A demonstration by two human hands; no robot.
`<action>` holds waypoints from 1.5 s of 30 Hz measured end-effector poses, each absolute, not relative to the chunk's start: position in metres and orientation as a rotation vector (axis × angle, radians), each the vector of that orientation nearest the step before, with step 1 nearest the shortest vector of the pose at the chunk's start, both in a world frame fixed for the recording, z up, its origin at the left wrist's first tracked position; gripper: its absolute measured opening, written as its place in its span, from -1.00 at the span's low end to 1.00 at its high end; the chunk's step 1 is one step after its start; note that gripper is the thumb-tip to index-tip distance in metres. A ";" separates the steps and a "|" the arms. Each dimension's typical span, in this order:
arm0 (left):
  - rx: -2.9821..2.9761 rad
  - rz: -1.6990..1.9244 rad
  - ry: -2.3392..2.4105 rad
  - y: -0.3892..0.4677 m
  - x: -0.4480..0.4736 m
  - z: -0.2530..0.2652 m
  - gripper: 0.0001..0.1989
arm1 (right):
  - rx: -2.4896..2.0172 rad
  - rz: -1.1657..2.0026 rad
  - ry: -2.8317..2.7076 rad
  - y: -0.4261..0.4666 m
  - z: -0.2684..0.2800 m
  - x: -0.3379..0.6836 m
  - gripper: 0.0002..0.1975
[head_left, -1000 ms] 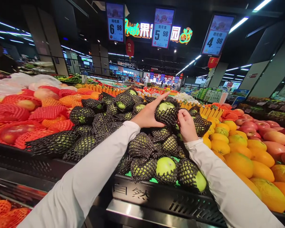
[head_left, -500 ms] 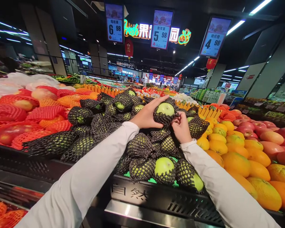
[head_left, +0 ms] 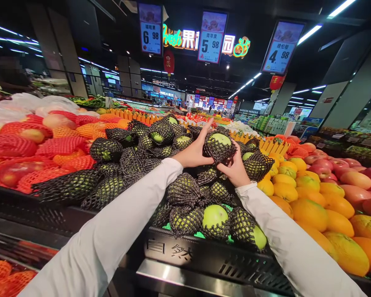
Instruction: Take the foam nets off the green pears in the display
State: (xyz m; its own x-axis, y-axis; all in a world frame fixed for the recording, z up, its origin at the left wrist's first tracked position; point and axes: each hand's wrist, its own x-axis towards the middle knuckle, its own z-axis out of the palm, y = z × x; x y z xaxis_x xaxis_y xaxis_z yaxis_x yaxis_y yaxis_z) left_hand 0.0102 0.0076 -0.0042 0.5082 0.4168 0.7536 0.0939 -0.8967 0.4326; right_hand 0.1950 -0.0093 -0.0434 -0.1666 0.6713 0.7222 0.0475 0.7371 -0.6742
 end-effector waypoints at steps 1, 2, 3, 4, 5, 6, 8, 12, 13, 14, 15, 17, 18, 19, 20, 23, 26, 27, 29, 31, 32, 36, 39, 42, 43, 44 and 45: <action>2.386 1.292 0.422 0.010 0.010 -0.005 0.12 | -0.581 0.620 -1.634 -0.008 -0.044 0.195 -0.11; 2.341 1.241 0.413 0.012 0.009 -0.006 0.05 | -0.586 0.631 -1.605 -0.008 -0.044 0.195 -0.12; 2.285 1.197 0.408 0.013 0.009 -0.007 -0.05 | -0.597 0.649 -1.578 -0.007 -0.044 0.195 -0.13; 2.222 1.164 0.418 0.015 0.009 -0.007 -0.16 | -0.614 0.677 -1.548 -0.007 -0.044 0.194 -0.15; 2.162 1.148 0.445 0.016 0.010 -0.008 -0.27 | -0.633 0.715 -1.515 -0.007 -0.044 0.194 -0.18; 2.112 1.152 0.486 0.016 0.011 -0.008 -0.36 | -0.647 0.760 -1.478 -0.008 -0.044 0.193 -0.21; 2.045 1.211 0.603 0.018 0.013 -0.008 -0.48 | -0.653 0.838 -1.404 -0.009 -0.044 0.192 -0.25; 2.006 1.363 0.813 0.022 0.015 -0.010 -0.60 | -0.653 0.867 -1.333 -0.010 -0.043 0.190 -0.29; 2.011 1.382 0.831 0.024 0.014 -0.010 -0.62 | -0.653 0.861 -1.335 -0.011 -0.043 0.189 -0.30; 2.021 1.391 0.830 0.025 0.014 -0.011 -0.64 | -0.652 0.854 -1.339 -0.011 -0.043 0.189 -0.30; 2.032 1.396 0.815 0.026 0.013 -0.011 -0.68 | -0.651 0.848 -1.343 -0.011 -0.042 0.189 -0.30; 2.049 1.402 0.762 0.027 0.013 -0.010 -0.75 | -0.655 0.842 -1.339 -0.010 -0.043 0.190 -0.29; 2.055 1.402 0.732 0.027 0.013 -0.009 -0.78 | -0.660 0.841 -1.334 -0.010 -0.043 0.190 -0.28; 2.056 1.400 0.702 0.026 0.013 -0.008 -0.80 | -0.665 0.839 -1.329 -0.009 -0.043 0.190 -0.27; 2.053 1.399 0.673 0.024 0.013 -0.007 -0.81 | -0.670 0.838 -1.325 -0.009 -0.043 0.190 -0.27; 2.030 1.431 0.612 0.019 0.014 -0.003 -0.83 | -0.673 0.842 -1.329 -0.009 -0.044 0.190 -0.29; 2.027 1.467 0.593 0.015 0.015 0.000 -0.86 | -0.655 0.863 -1.348 -0.010 -0.044 0.191 -0.29; 2.029 1.467 0.594 0.015 0.014 0.001 -0.87 | -0.649 0.870 -1.358 -0.010 -0.044 0.191 -0.28; 2.040 1.455 0.621 0.015 0.013 0.001 -0.89 | -0.653 0.874 -1.376 -0.009 -0.045 0.192 -0.26; 2.064 1.416 0.686 0.017 0.012 0.000 -0.90 | -0.668 0.875 -1.387 -0.009 -0.046 0.191 -0.25; 2.074 1.386 0.730 0.018 0.011 0.000 -0.91 | -0.673 0.884 -1.386 -0.009 -0.046 0.191 -0.26; 2.109 1.288 0.892 0.023 0.006 -0.003 -0.89 | -0.660 0.961 -1.357 -0.010 -0.044 0.188 -0.32; 2.172 1.249 1.001 0.027 0.003 -0.006 -0.87 | -0.714 0.965 -1.310 -0.010 -0.044 0.188 -0.27; 2.215 1.206 1.115 0.028 0.003 -0.009 -0.85 | -0.809 0.914 -1.233 -0.008 -0.044 0.190 -0.16; 2.189 1.202 1.115 0.028 0.004 -0.010 -0.85 | -0.823 0.890 -1.213 -0.007 -0.045 0.192 -0.14; 2.144 1.206 1.085 0.027 0.004 -0.011 -0.83 | -0.821 0.873 -1.197 -0.007 -0.045 0.193 -0.12; 2.092 1.210 1.028 0.025 0.005 -0.011 -0.80 | -0.807 0.871 -1.194 -0.006 -0.045 0.193 -0.12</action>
